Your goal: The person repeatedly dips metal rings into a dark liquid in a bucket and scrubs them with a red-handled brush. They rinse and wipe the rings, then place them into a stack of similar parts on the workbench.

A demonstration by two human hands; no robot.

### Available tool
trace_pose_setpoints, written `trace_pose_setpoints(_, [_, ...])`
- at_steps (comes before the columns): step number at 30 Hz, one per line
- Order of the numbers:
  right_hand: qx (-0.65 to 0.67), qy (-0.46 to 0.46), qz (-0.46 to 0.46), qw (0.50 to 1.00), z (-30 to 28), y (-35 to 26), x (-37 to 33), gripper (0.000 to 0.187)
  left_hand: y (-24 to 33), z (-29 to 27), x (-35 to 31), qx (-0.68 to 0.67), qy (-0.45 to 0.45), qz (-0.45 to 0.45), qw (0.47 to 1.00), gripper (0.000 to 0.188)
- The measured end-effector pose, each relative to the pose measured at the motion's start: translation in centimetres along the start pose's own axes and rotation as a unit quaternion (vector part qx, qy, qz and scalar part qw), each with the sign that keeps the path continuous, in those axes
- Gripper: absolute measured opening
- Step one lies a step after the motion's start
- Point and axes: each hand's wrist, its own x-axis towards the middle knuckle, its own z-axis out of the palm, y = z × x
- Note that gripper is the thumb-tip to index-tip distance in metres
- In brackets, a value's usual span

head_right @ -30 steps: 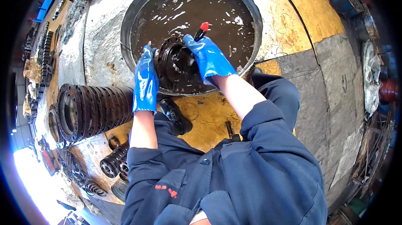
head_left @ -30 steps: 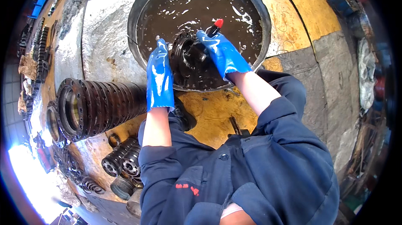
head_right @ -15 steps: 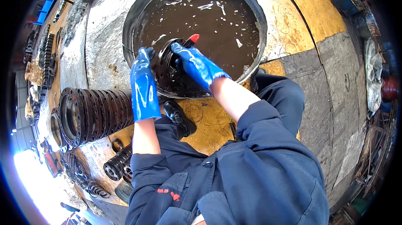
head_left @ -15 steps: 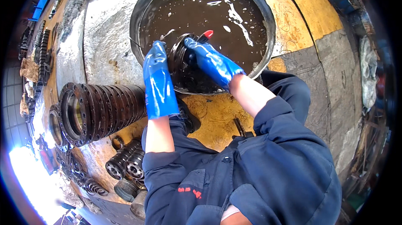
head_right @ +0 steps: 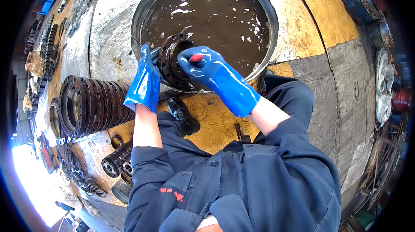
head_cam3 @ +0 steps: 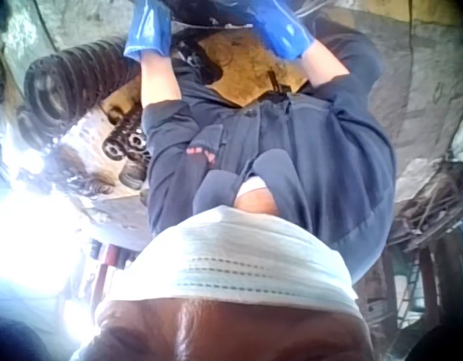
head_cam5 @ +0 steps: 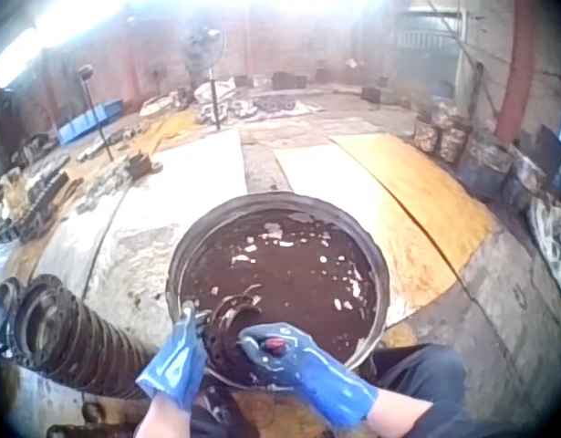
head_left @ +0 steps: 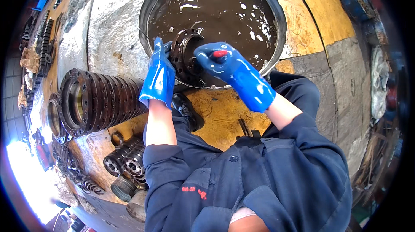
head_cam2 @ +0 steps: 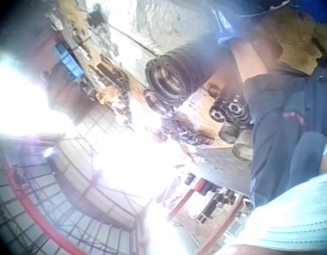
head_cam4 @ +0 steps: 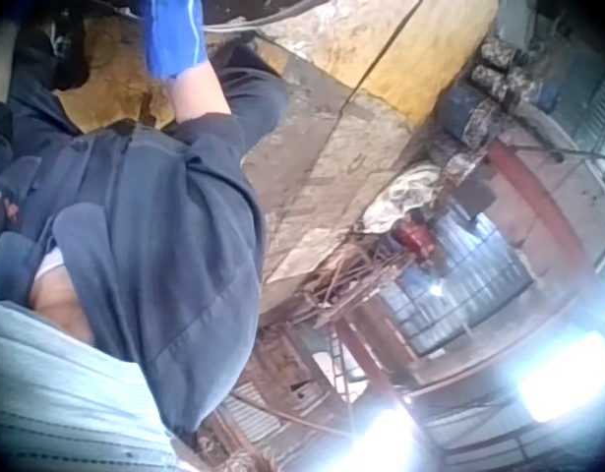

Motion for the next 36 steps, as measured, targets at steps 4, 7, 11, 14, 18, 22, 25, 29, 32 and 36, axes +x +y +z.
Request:
trace_pose_setpoints(4, [-0.06,-0.118,-0.125,0.983,0.2,-0.7,1.6,0.023,-0.3,0.4,-0.1,0.015,0.007,0.016,1.0,0.058])
trace_pose_setpoints(7, [-0.097,-0.122,-0.227,0.961,1.8,0.5,2.9,0.023,-0.2,0.8,0.0,0.019,0.004,0.023,1.0,0.058])
trace_pose_setpoints(11, [-0.094,-0.195,-0.051,0.975,1.0,-0.5,6.4,0.028,-0.4,0.4,0.2,0.034,0.016,0.031,0.999,0.058])
trace_pose_setpoints(14, [0.078,-0.139,0.048,0.986,-1.0,-0.7,7.5,0.035,-0.3,0.4,0.2,0.043,0.017,0.04,0.998,0.059])
trace_pose_setpoints(18, [0.081,0.017,0.171,0.982,-2.6,2.2,10.6,0.034,-0.6,0.4,0.0,0.055,0.016,0.041,0.998,0.059])
trace_pose_setpoints(22, [0.031,0.086,0.243,0.966,-2.6,4.8,10.0,0.034,-0.6,0.0,-0.2,0.057,0.02,0.041,0.997,0.06])
trace_pose_setpoints(25, [0.006,0.104,0.25,0.963,-2.4,6.6,9.9,0.034,-0.5,0.2,0.0,0.056,0.017,0.043,0.997,0.06])
trace_pose_setpoints(29, [-0.015,0.111,0.247,0.963,-2.4,7.6,9.0,0.034,-0.5,0.3,-0.1,0.054,0.016,0.043,0.997,0.06])
trace_pose_setpoints(32, [-0.004,0.117,0.227,0.967,-2.6,7.1,7.8,0.033,-0.6,0.2,-0.1,0.055,0.019,0.044,0.997,0.061])
trace_pose_setpoints(36, [0.041,0.105,0.147,0.983,-3.4,4.0,4.9,0.033,-0.3,0.3,-0.1,0.054,0.017,0.047,0.997,0.061])
